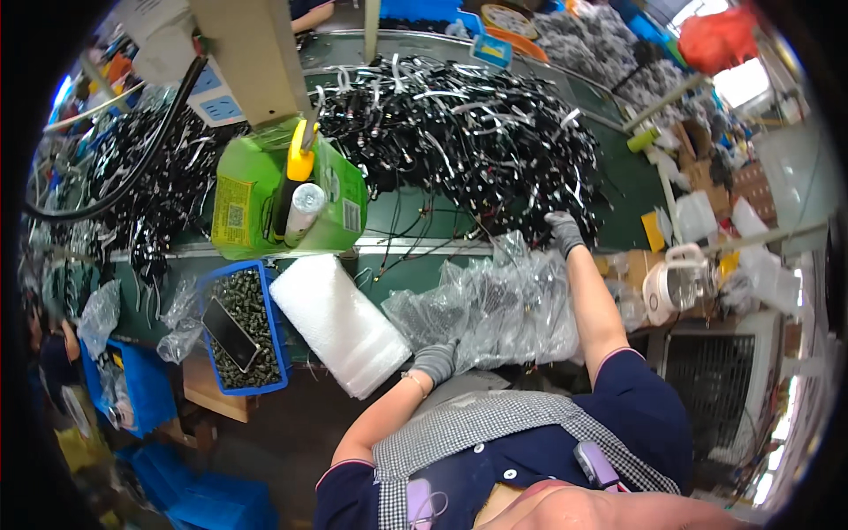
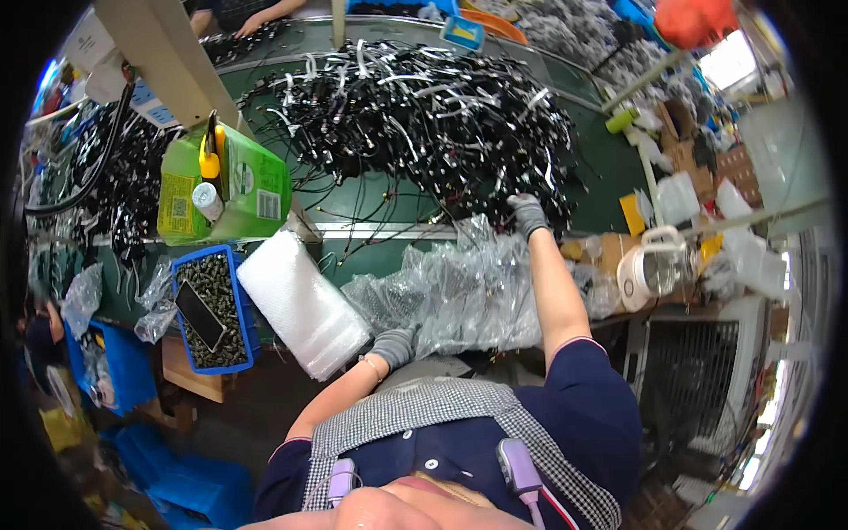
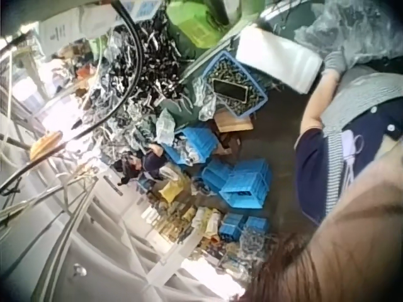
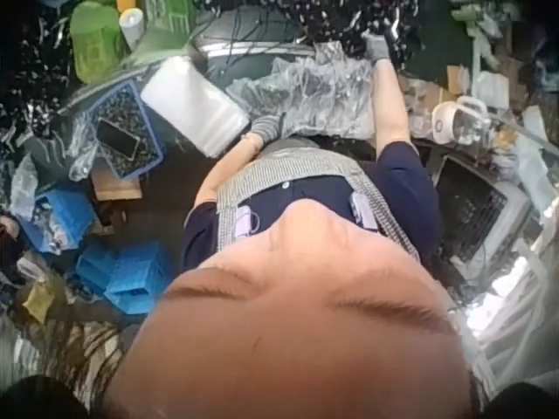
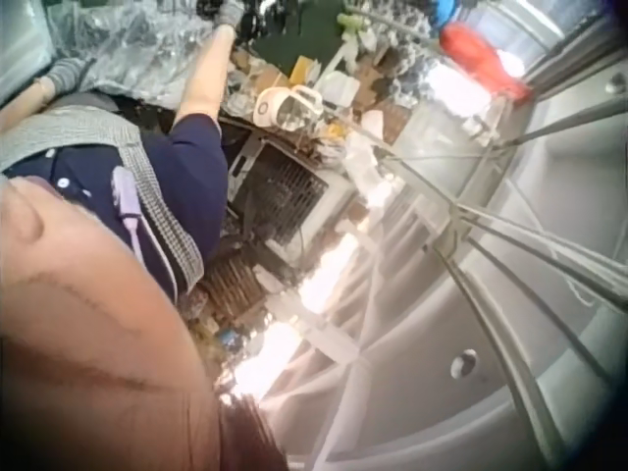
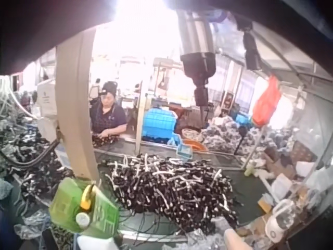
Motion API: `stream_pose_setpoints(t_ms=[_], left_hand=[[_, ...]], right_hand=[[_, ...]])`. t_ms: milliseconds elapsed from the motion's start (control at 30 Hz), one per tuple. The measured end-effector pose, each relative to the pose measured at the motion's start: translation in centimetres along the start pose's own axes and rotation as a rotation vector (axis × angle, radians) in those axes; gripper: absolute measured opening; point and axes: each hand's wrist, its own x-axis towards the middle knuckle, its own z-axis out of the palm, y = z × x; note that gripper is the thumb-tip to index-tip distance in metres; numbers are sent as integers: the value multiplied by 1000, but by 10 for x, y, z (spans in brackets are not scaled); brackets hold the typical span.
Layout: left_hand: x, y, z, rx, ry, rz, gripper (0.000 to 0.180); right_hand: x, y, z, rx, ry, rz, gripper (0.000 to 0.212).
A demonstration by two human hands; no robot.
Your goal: Packaging small black components into plastic bags on an assembly line.
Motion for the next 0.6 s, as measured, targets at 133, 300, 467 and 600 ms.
stream_pose_setpoints(t_ms=[133, 300, 467, 600], left_hand=[[-10, -13, 8, -24, 101, -31, 61], [-4, -7, 10, -101, 161, 44, 60], [-15, -2, 6, -226, 148, -75, 53], [-7, 3, 15, -223, 166, -60, 54]], right_hand=[[54, 31, 12, 435, -214, 445, 47], [76, 56, -1, 479, -51, 389, 78], [38, -25, 122, 622, 267, 254, 50], [63, -51, 169, 591, 227, 175, 47]])
